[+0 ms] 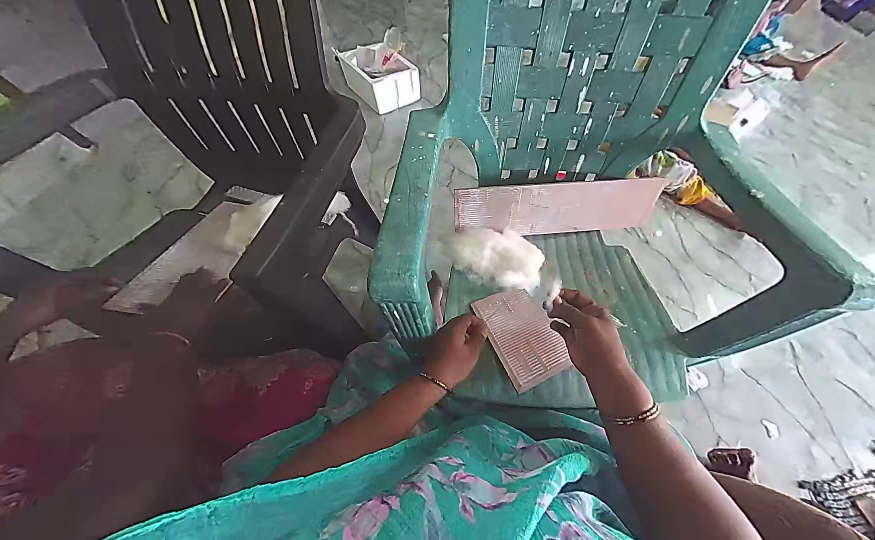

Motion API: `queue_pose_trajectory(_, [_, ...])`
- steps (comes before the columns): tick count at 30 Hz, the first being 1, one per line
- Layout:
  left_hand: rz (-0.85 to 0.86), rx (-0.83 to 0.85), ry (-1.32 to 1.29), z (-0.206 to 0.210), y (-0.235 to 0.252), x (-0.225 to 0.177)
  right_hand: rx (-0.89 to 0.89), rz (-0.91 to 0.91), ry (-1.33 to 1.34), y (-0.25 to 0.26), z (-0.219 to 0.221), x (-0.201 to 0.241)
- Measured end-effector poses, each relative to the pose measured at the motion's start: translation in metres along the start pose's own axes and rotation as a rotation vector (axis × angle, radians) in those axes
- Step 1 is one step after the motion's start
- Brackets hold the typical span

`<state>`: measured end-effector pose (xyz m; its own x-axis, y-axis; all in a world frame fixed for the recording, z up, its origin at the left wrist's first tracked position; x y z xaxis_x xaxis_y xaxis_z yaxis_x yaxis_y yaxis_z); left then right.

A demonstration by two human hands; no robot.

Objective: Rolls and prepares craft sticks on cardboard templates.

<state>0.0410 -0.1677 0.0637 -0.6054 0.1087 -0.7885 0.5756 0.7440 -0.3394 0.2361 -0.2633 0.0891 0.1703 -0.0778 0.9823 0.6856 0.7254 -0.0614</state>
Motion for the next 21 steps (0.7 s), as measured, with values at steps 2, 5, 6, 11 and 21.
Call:
queue_pose_trajectory(2, [-0.069, -0.004, -0.099, 0.000, 0.003, -0.005, -0.015, 0.034, -0.001, -0.002, -0.005, -0.005])
queue_pose_trajectory(5, [-0.106, -0.041, -0.275, 0.002, 0.009, -0.018, 0.021, 0.040, -0.040, -0.003, -0.008, -0.010])
queue_pose_trajectory(6, [-0.091, -0.049, -0.323, 0.004, 0.012, -0.022, 0.048, 0.000, -0.087, -0.003, -0.008, -0.011])
queue_pose_trajectory(11, [-0.021, -0.014, -0.452, 0.015, 0.023, -0.050, 0.176, -0.313, -0.469, -0.007, -0.006, -0.013])
queue_pose_trajectory(21, [-0.090, 0.013, -0.639, 0.028, 0.017, -0.056, 0.180, -0.145, -0.134, -0.002, -0.015, -0.014])
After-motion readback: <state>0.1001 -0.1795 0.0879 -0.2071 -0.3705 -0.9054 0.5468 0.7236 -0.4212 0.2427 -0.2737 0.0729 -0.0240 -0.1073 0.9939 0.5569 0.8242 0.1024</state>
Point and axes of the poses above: each hand's wrist, its own y-axis towards the middle knuckle, its own z-axis out of the palm, x = y × z, the point moved 3 cm from there along y, towards the middle knuckle, and after that the axes turned 9 degrees about -z, right-handed, at the moved point
